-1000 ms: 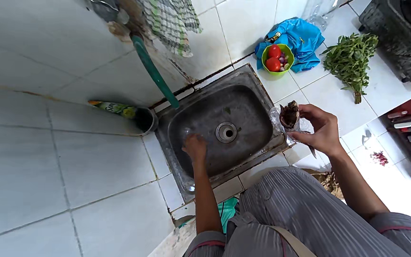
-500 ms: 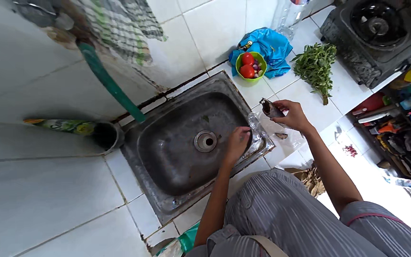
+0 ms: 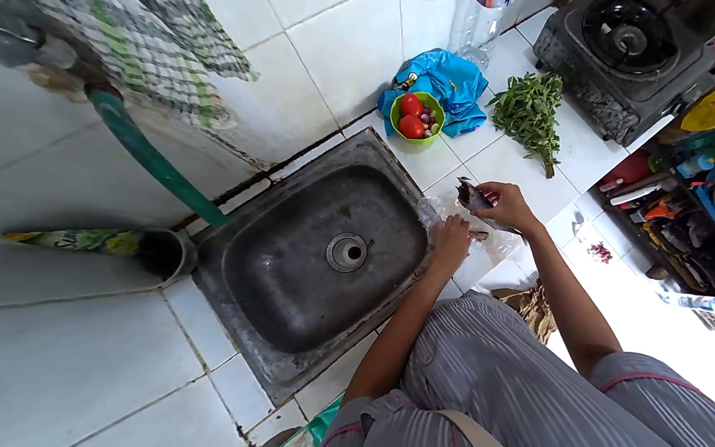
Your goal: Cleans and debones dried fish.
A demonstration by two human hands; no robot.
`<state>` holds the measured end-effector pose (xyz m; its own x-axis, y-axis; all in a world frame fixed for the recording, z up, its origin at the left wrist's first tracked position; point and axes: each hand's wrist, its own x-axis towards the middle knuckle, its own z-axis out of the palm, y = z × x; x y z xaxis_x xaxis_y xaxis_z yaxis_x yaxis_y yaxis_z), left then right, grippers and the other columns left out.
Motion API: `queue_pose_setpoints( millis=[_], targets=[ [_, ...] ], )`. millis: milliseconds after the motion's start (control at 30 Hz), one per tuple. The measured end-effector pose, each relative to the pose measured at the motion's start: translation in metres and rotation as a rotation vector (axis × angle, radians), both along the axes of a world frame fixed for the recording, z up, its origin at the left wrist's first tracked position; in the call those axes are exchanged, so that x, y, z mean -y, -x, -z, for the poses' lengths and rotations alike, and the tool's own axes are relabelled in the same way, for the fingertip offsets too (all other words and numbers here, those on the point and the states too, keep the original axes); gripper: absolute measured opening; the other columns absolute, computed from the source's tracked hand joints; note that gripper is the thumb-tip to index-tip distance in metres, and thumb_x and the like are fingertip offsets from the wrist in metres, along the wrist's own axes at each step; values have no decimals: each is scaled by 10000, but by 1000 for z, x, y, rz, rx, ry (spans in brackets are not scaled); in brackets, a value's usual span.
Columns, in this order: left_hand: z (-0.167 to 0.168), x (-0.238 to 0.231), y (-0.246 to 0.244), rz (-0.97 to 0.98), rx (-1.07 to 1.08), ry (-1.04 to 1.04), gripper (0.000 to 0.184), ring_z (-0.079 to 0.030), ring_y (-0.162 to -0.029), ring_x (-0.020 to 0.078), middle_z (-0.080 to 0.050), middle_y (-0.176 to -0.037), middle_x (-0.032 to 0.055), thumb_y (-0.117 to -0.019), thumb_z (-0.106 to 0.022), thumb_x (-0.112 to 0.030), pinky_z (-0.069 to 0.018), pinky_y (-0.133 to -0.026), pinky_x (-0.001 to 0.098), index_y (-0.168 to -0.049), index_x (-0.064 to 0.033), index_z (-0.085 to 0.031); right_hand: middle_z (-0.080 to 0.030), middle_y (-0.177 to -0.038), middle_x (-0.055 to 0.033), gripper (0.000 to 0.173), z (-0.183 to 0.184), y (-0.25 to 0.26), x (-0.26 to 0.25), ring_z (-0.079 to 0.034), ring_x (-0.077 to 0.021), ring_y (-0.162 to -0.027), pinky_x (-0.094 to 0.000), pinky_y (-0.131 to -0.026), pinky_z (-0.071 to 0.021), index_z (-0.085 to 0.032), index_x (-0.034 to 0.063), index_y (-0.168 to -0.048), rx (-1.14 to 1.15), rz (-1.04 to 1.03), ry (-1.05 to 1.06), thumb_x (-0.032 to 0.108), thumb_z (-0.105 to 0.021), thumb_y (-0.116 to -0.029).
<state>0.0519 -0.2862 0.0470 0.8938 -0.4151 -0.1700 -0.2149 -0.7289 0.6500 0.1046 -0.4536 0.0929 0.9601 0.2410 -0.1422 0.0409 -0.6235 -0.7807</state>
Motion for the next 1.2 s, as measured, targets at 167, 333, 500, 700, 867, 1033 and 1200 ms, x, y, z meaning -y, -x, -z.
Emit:
queue_pose_setpoints(
  millis=[167,333,500,700,867,1033,1200],
  targets=[
    [-14,-8,7,-381,-516,462,342,-662,-1109,329,-613,-1280,299,-1087,-405,-62,-523,-983,437,-1356,121,-508,-714,-1104,-244,547,10,16,-6,-712,-344,-947,-500,-864,-572,-669,-70,-1227,-23,-8,8,118,-890,-763],
    [-42,1,20,-640,-694,874,403,-588,-1170,289,-547,-1352,272,-1120,-348,-176,-488,-989,418,-1413,74,-469,-660,-1106,-294,590,1,48,-41,-673,-451,-944,-617,-793,-549,-629,-68,-1247,149,156,106,73,-900,-743],
    [-44,1,15,-716,-550,936,444,-587,-1139,275,-569,-1319,240,-1122,-366,-260,-487,-981,441,-1450,25,-458,-642,-1148,-314,537,-15,53,-74,-655,-494,-1020,-634,-824,-529,-617,-98,-1259,296,243,222,44,-844,-794],
    [-50,-8,13,-742,-568,1004,456,-580,-902,124,-575,-1018,90,-1125,-301,-366,-513,-825,320,-1267,0,-533,-675,-1100,-277,410,-39,55,-83,-676,-459,-990,-601,-832,-546,-678,-72,-1197,299,138,213,47,-821,-832],
    [-53,-16,13,-744,-573,1062,318,-634,-847,62,-637,-976,25,-1071,-524,-309,-552,-781,260,-1228,-36,-573,-713,-1126,-247,426,-58,55,-70,-712,-388,-963,-536,-827,-571,-651,-62,-1248,194,43,-16,-48,-770,-839],
    [-61,-32,10,-691,-534,1012,333,-646,-918,90,-652,-1097,56,-1065,-538,-274,-559,-811,279,-1295,-33,-550,-725,-1089,-191,369,-53,49,-51,-714,-208,-909,-337,-821,-587,-610,-58,-1268,58,-19,-325,-46,-666,-904],
    [-75,-51,12,-531,-479,973,341,-680,-941,84,-688,-1167,84,-1055,-540,-131,-564,-813,249,-1368,-2,-502,-737,-1027,-121,258,-57,35,-43,-695,-70,-889,-231,-817,-564,-664,-65,-1185,72,82,-348,39,-647,-950]
  ],
)
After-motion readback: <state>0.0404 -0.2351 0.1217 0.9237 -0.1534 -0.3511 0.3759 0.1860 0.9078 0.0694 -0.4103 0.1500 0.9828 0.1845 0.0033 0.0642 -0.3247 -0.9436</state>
